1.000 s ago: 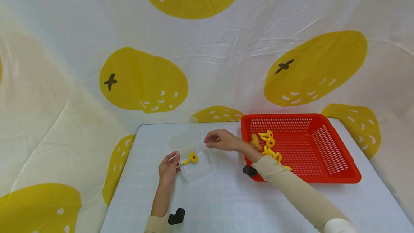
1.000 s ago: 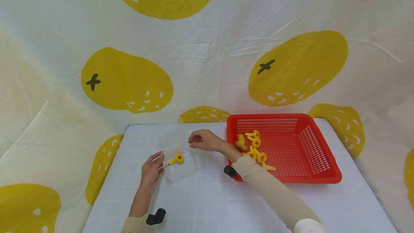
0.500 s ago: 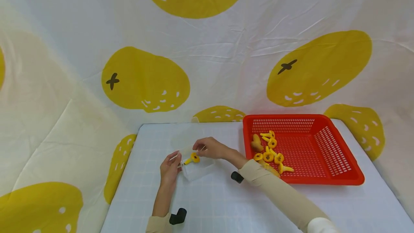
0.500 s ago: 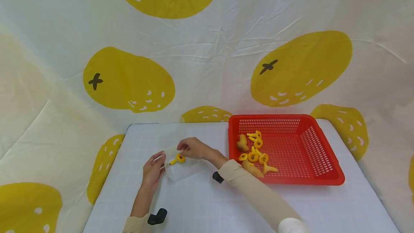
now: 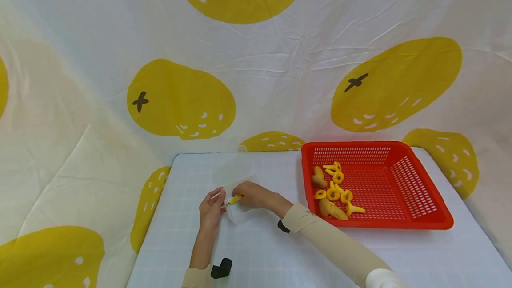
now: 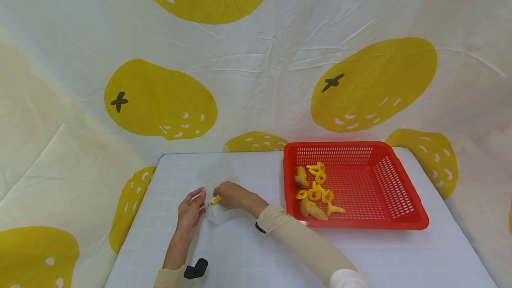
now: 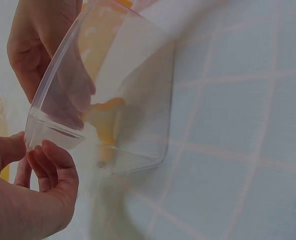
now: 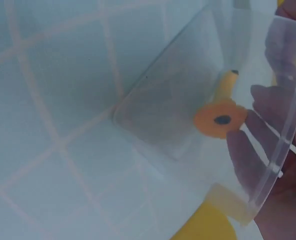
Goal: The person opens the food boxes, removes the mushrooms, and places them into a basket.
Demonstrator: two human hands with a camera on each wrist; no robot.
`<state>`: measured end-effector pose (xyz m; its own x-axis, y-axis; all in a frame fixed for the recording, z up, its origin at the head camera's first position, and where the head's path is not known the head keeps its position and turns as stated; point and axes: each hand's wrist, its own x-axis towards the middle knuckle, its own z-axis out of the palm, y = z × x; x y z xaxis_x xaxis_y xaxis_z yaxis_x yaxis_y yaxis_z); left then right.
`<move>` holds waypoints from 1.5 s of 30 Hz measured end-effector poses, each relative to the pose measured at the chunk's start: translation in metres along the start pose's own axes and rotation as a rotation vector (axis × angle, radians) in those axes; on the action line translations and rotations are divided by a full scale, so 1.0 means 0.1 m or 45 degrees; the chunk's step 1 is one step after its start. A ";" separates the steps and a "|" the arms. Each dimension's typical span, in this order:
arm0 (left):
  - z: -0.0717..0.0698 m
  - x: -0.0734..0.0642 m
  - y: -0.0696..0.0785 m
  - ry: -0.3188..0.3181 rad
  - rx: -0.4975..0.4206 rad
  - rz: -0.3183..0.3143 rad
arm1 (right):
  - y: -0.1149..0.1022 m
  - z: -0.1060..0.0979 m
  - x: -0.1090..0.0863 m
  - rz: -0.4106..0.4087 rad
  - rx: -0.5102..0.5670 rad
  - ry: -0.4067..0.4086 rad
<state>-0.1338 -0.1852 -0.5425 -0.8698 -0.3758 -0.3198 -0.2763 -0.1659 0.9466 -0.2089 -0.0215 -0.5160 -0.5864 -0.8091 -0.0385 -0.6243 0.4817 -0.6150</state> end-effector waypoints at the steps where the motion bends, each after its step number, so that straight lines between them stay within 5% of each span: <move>1: 0.00 0.00 0.00 0.001 -0.010 0.004 | -0.02 0.01 0.00 0.000 -0.050 0.003; 11: 0.04 -0.01 -0.02 0.005 -0.024 0.034 | -0.10 0.12 0.05 -0.069 -0.582 0.022; 16: 0.05 -0.01 -0.04 -0.001 -0.014 0.025 | -0.12 0.11 0.00 -0.096 -0.679 0.059; 22: 0.06 0.00 -0.06 0.011 -0.028 0.032 | -0.14 0.06 -0.05 0.059 -0.540 -0.046; 30: 0.04 0.02 -0.07 0.003 -0.029 0.036 | -0.08 -0.03 -0.07 0.070 -0.394 -0.099; 40: 0.00 0.03 -0.05 0.009 0.010 0.016 | -0.06 -0.32 -0.19 -0.060 -0.111 0.023; 45: -0.01 0.03 -0.05 0.010 0.009 0.027 | -0.03 -0.46 -0.27 -0.021 0.069 0.043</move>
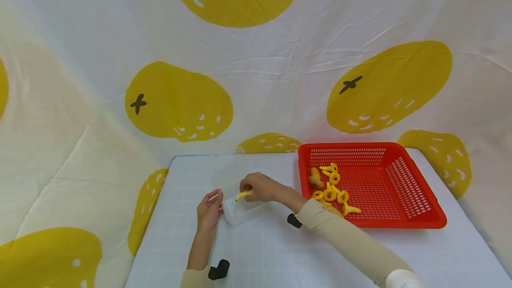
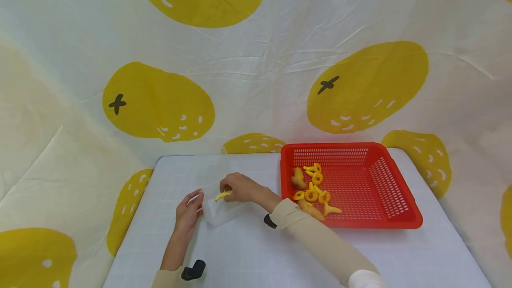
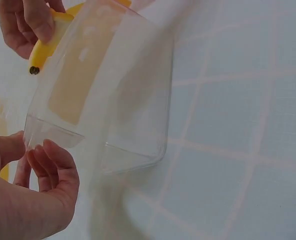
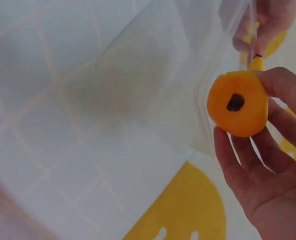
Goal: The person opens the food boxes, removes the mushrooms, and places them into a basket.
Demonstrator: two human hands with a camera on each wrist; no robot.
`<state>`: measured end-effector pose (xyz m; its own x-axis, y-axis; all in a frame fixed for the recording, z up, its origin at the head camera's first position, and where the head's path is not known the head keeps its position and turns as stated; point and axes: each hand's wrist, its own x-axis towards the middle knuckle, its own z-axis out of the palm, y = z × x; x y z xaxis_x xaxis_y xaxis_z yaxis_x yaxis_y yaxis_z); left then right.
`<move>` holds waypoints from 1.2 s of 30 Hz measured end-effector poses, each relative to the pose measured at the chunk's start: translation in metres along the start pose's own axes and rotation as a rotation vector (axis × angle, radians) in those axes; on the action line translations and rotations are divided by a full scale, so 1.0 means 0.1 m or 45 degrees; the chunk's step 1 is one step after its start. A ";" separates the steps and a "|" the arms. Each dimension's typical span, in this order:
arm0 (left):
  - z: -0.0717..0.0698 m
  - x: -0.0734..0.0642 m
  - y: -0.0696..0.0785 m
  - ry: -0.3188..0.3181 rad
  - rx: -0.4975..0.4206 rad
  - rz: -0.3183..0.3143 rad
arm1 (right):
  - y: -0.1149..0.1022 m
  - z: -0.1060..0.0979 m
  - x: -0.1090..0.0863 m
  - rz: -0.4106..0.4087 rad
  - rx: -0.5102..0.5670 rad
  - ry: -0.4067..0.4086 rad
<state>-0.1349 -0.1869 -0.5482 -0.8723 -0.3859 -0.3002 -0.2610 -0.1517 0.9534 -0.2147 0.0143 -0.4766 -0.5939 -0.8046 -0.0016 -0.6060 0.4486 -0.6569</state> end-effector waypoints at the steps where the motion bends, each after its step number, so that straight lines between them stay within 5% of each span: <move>1: 0.00 0.00 0.00 0.002 -0.001 0.000 | 0.01 -0.03 -0.02 0.008 0.036 0.007; 12: -0.04 -0.03 0.02 -0.022 -0.023 -0.013 | 0.20 -0.38 -0.33 0.002 0.279 0.175; 24: -0.04 -0.05 0.01 -0.011 0.015 -0.006 | 0.47 -0.83 -0.85 0.217 0.340 0.315; 36: -0.04 -0.05 0.05 -0.049 -0.012 -0.009 | 0.82 -1.06 -1.41 0.399 0.339 0.387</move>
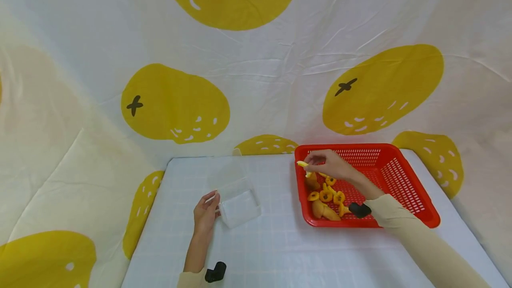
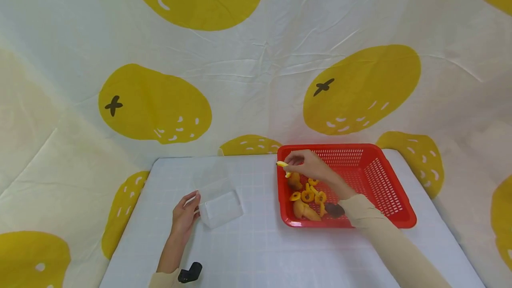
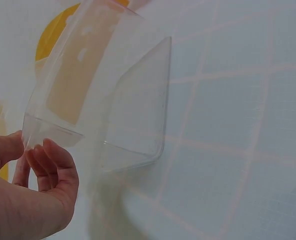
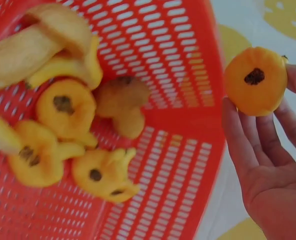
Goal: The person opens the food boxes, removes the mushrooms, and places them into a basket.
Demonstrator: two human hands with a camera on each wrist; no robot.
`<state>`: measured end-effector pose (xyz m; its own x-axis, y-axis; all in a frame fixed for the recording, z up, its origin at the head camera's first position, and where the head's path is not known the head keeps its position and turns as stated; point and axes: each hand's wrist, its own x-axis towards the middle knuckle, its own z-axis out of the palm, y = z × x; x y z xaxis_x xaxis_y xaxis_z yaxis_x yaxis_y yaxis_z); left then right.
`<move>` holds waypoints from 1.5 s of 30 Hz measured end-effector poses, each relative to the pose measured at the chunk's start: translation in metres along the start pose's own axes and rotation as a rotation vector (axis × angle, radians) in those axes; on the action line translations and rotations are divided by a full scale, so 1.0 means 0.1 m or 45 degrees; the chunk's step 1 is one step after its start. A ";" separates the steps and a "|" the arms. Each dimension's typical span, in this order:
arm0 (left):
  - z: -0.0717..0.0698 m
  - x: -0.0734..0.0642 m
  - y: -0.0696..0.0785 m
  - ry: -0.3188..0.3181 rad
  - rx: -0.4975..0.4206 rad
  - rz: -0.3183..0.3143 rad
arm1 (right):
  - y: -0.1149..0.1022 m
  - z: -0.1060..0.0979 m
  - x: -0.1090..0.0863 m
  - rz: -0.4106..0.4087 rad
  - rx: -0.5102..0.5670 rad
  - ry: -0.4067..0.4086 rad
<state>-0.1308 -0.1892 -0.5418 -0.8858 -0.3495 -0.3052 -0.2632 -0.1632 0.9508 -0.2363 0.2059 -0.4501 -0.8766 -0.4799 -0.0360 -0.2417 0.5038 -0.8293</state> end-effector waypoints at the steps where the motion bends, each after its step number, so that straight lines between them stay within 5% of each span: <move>1: 0.00 0.00 -0.01 0.005 0.001 0.003 | 0.03 -0.03 -0.03 0.014 0.003 0.008; 14: 0.03 -0.02 -0.05 0.029 0.004 0.027 | 0.47 -0.33 -0.31 0.101 -0.046 0.019; 37: 0.06 0.01 -0.08 0.008 -0.022 0.001 | 1.15 -0.46 -0.47 0.210 -0.222 -0.245; 45: 0.05 -0.02 -0.04 -0.010 -0.024 -0.028 | 1.04 -0.37 -0.43 0.193 -0.296 -0.252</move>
<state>-0.1301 -0.1829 -0.5445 -0.8827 -0.3387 -0.3257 -0.2755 -0.1885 0.9426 -0.2390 0.3052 -0.5139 -0.8174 -0.5059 -0.2756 -0.2236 0.7195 -0.6576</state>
